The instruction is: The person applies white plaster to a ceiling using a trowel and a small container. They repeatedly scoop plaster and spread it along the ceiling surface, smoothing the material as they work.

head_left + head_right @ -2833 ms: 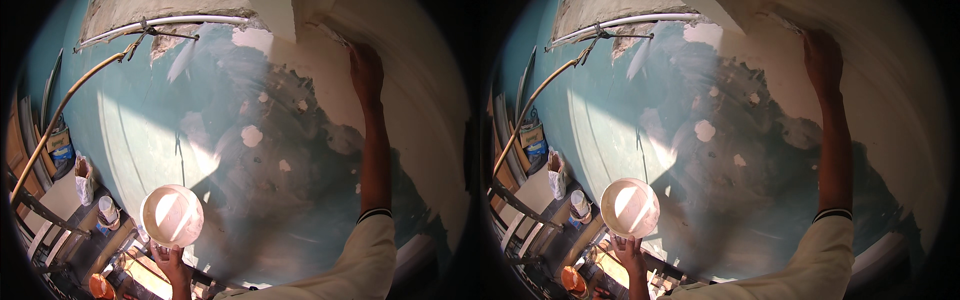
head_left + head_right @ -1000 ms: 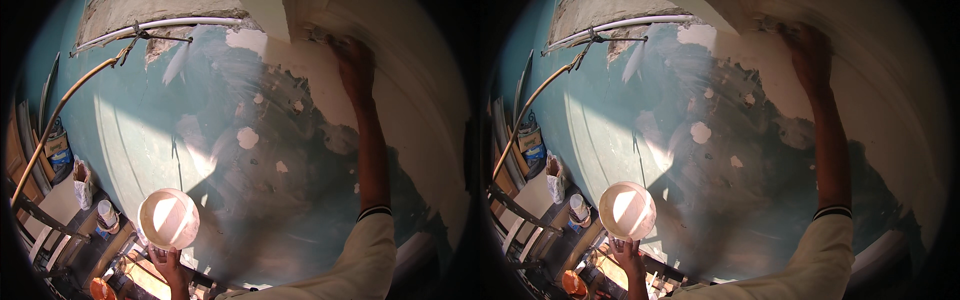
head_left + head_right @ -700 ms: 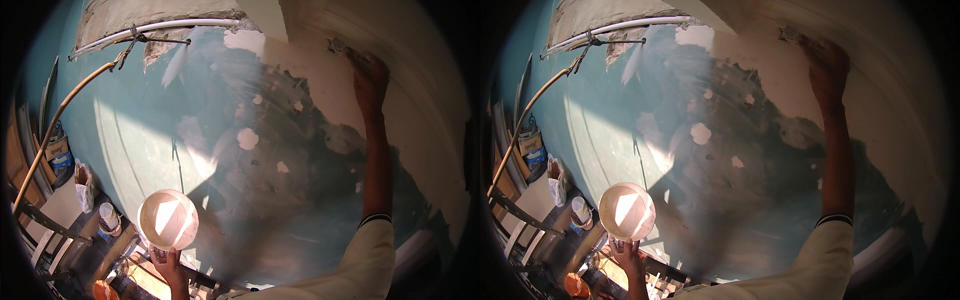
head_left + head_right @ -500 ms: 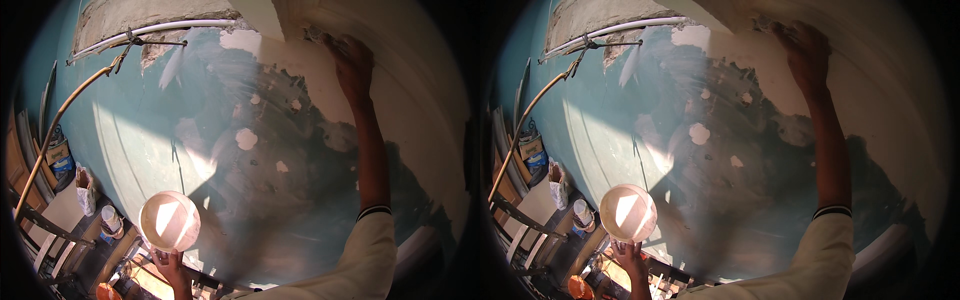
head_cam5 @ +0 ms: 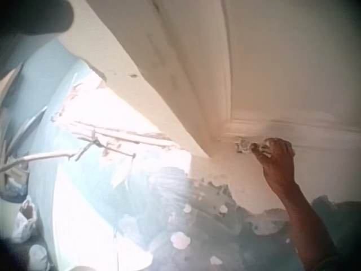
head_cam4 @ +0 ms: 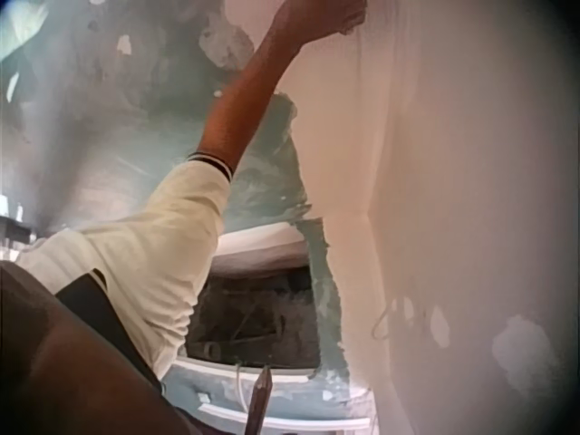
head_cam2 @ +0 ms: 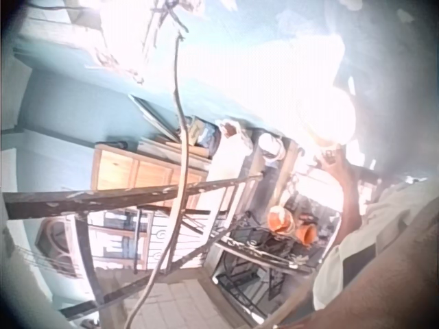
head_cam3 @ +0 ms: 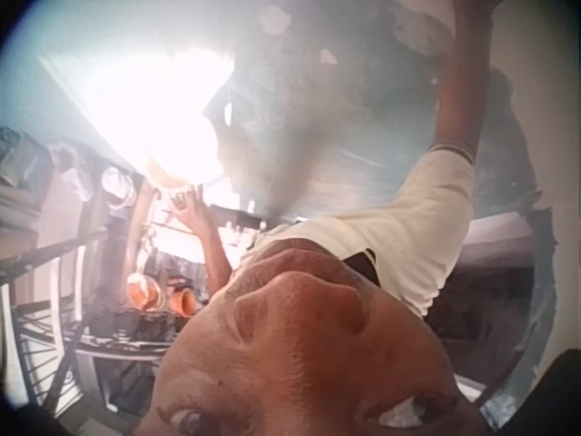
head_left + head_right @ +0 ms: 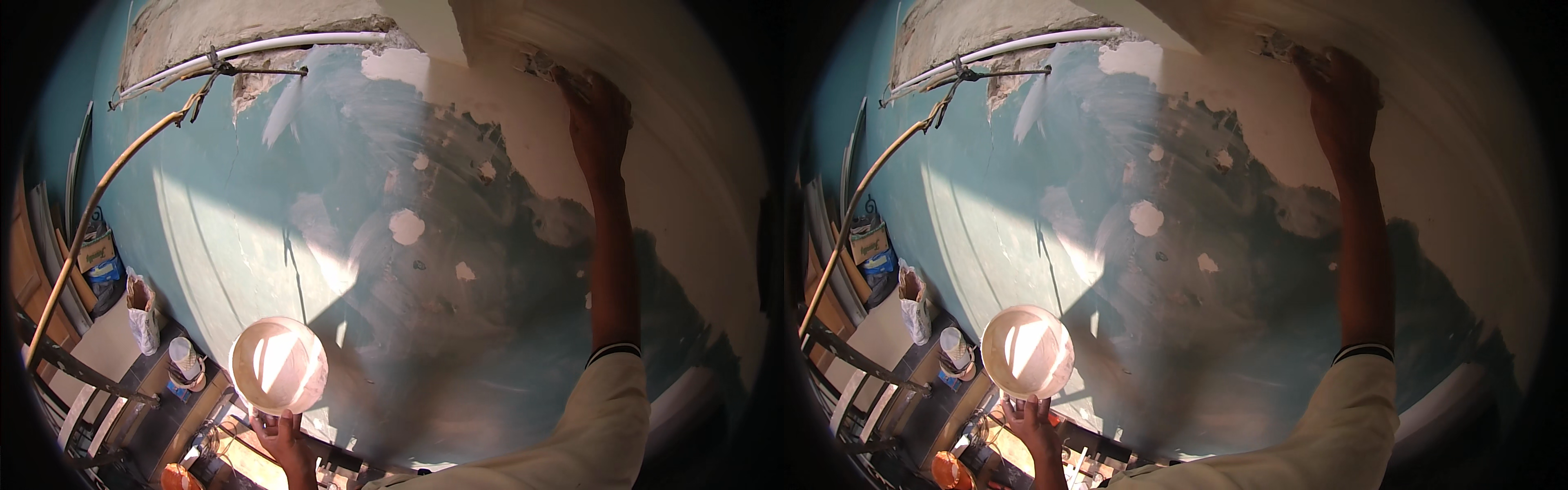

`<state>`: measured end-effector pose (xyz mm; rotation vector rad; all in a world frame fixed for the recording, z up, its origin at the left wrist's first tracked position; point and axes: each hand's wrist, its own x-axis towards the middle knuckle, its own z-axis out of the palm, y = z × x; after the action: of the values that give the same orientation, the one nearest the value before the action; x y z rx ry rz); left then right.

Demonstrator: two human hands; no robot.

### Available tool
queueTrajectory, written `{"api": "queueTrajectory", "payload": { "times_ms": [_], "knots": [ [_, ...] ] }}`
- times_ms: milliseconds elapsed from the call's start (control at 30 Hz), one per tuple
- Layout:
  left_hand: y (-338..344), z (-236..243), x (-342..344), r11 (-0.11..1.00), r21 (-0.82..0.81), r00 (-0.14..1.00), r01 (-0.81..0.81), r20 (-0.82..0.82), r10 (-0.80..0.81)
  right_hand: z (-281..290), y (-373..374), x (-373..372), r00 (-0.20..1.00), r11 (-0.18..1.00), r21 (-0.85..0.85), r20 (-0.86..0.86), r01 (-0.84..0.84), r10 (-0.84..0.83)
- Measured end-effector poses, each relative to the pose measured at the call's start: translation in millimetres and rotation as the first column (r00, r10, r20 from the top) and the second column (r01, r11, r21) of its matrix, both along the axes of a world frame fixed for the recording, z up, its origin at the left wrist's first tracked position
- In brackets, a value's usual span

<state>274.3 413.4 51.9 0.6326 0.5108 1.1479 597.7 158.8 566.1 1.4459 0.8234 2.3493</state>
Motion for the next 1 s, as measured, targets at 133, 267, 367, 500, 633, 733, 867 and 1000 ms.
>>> {"api": "queueTrajectory", "payload": {
  "times_ms": [133,267,367,500,633,733,867,1000],
  "knots": [
    [6,-9,-1,1.0,-0.003,1.0,0.022,-0.006,-0.022,-17,-28,-9,0.998,0.999,0.037,-0.059,-0.016,0.018],
    [5,3,-1,0.999,0.001,0.999,0.037,-0.035,-0.037,-21,-24,-19,0.97,0.993,-0.017,-0.214,-0.119,0.112],
    [3,4,-3,0.999,-0.003,0.999,0.039,0.025,-0.039,-39,3,-33,0.943,0.962,0.049,-0.186,-0.27,0.275],
    [-1,8,-2,0.996,0.003,0.992,0.084,0.093,-0.084,-96,42,-61,0.429,0.643,0.431,-0.496,-0.633,0.755],
    [-4,19,-3,0.982,-0.019,0.968,0.189,0.174,-0.183,-226,82,-97,-0.276,0.431,0.577,-0.766,-0.694,0.58],
    [-8,23,-9,0.971,-0.02,0.948,0.239,0.219,-0.229,-330,108,-123,0.026,0.441,0.173,-0.911,-0.881,0.411],
    [-5,26,-24,0.984,0.077,0.974,0.16,0.149,-0.17,-392,107,-125,0.224,0.422,-0.065,-0.914,-0.904,0.339],
    [-1,16,-54,0.998,0.054,0.979,0.02,0.204,-0.03,-408,91,-118,0.129,0.433,-0.014,-0.963,-0.901,0.238]
  ]
}}
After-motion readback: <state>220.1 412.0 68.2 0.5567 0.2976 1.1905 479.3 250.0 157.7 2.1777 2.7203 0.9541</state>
